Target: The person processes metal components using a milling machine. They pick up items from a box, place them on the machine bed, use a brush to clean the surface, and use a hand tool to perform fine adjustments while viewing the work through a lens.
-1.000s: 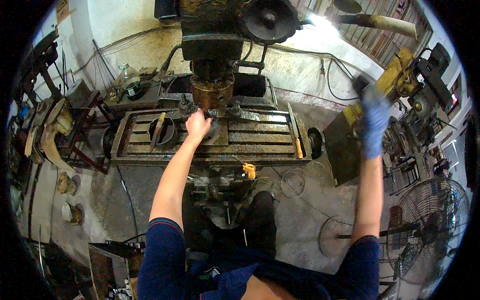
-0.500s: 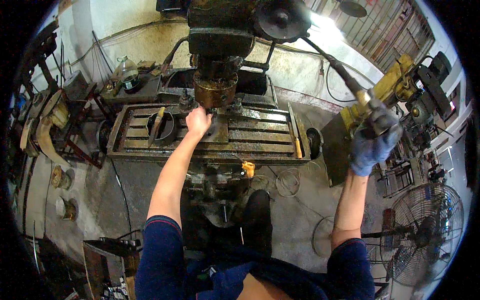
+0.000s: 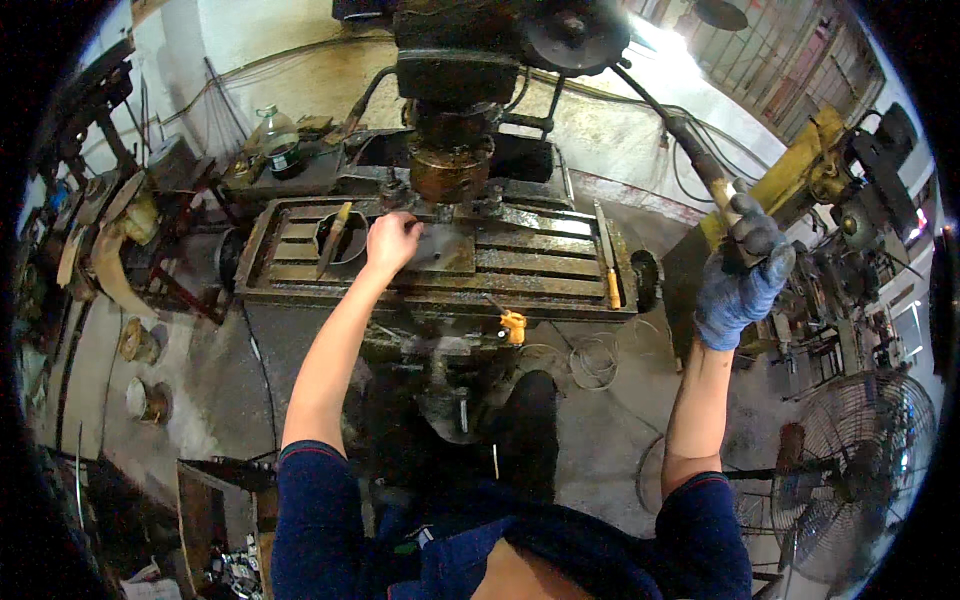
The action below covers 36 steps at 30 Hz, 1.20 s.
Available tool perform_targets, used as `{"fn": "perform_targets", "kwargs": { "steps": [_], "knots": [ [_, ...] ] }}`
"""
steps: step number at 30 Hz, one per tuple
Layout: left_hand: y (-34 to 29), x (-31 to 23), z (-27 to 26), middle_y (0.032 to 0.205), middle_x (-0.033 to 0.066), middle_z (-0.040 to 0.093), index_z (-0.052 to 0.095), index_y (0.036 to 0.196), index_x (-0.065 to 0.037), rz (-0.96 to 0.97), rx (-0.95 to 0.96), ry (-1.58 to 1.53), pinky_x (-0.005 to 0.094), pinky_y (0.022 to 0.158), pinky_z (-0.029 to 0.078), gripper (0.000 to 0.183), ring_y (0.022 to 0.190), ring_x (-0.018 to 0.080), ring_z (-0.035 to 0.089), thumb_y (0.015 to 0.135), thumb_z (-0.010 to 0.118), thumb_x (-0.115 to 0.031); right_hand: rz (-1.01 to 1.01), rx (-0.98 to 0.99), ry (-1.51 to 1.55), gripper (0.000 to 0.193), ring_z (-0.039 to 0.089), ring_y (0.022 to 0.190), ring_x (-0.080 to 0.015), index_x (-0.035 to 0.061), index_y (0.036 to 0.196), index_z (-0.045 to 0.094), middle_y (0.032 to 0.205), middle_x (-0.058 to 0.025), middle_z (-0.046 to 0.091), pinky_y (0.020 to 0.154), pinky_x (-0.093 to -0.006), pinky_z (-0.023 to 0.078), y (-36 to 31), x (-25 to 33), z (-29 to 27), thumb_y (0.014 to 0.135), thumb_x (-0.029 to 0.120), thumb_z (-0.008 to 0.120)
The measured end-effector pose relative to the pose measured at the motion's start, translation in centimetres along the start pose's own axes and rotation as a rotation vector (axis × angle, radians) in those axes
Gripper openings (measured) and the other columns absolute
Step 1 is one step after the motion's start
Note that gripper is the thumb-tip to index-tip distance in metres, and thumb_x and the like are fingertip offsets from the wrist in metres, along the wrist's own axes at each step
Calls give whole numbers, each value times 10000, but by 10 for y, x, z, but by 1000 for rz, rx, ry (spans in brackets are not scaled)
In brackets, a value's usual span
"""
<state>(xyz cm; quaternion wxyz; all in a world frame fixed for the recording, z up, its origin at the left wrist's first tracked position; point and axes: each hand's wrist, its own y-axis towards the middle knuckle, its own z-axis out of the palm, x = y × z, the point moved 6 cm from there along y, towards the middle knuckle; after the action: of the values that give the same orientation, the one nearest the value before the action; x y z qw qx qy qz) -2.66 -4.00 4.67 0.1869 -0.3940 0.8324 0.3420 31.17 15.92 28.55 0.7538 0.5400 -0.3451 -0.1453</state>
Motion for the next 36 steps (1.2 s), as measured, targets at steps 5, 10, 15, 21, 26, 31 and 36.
{"fn": "perform_targets", "kwargs": {
  "steps": [5, 10, 15, 21, 26, 31, 36],
  "knots": [
    [-38, 14, -73, 709, 164, 626, 645, 829, -18, 10, -60, -87, 347, 595, 482, 166, 667, 299, 624, 748, 629, -162, 7, -85, 71, 361, 504, 854, -291, 53, 673, 451, 694, -70, 445, 966, -520, 284, -2, -6, -19, 870, 356, 461],
    [-87, 55, -133, 712, 160, 632, 619, 900, -5, -41, -184, -72, 308, 573, 469, 160, 629, 238, 635, 758, 587, -73, 45, -121, 63, 359, 509, 848, -284, 59, 657, 431, 674, -63, 433, 971, -521, 280, -4, -7, -17, 877, 341, 452],
    [-139, 109, -156, 730, 118, 630, 607, 928, 25, -264, -119, -160, 281, 541, 455, 174, 622, 137, 595, 774, 544, -25, -6, -85, 92, 408, 510, 786, -257, 56, 619, 395, 650, -89, 464, 976, -530, 288, -11, -8, -15, 895, 356, 422],
    [-187, 163, -188, 770, 84, 614, 585, 937, 66, -401, -114, -359, 260, 554, 456, 179, 644, 138, 580, 771, 529, 28, -20, -81, 14, 457, 515, 768, -244, 39, 593, 389, 623, -84, 457, 983, -544, 294, -17, -9, -15, 894, 382, 410],
    [-236, 183, -247, 796, 107, 615, 583, 911, 84, -441, -251, -383, 279, 546, 504, 154, 675, 155, 589, 786, 518, 22, 7, -192, -13, 450, 523, 737, -210, 3, 647, 505, 636, -92, 487, 981, -515, 317, -24, -13, -15, 874, 386, 440],
    [-311, 200, -309, 662, 108, 599, 592, 906, 63, -544, -289, 8, 282, 525, 441, 184, 595, 125, 567, 779, 550, -64, 12, -144, -210, 247, 522, 756, -179, -19, 803, 595, 681, -69, 514, 874, -383, 408, -44, -28, -27, 820, 218, 527],
    [-382, 198, -365, 638, 125, 596, 610, 956, 13, -837, -371, 223, 301, 528, 436, 264, 513, 166, 565, 754, 611, -157, 247, 53, 127, 250, 523, 810, -176, -38, 972, 553, 840, -74, 575, 790, -332, 432, -44, -71, -92, 776, 117, 542]
  ]
}}
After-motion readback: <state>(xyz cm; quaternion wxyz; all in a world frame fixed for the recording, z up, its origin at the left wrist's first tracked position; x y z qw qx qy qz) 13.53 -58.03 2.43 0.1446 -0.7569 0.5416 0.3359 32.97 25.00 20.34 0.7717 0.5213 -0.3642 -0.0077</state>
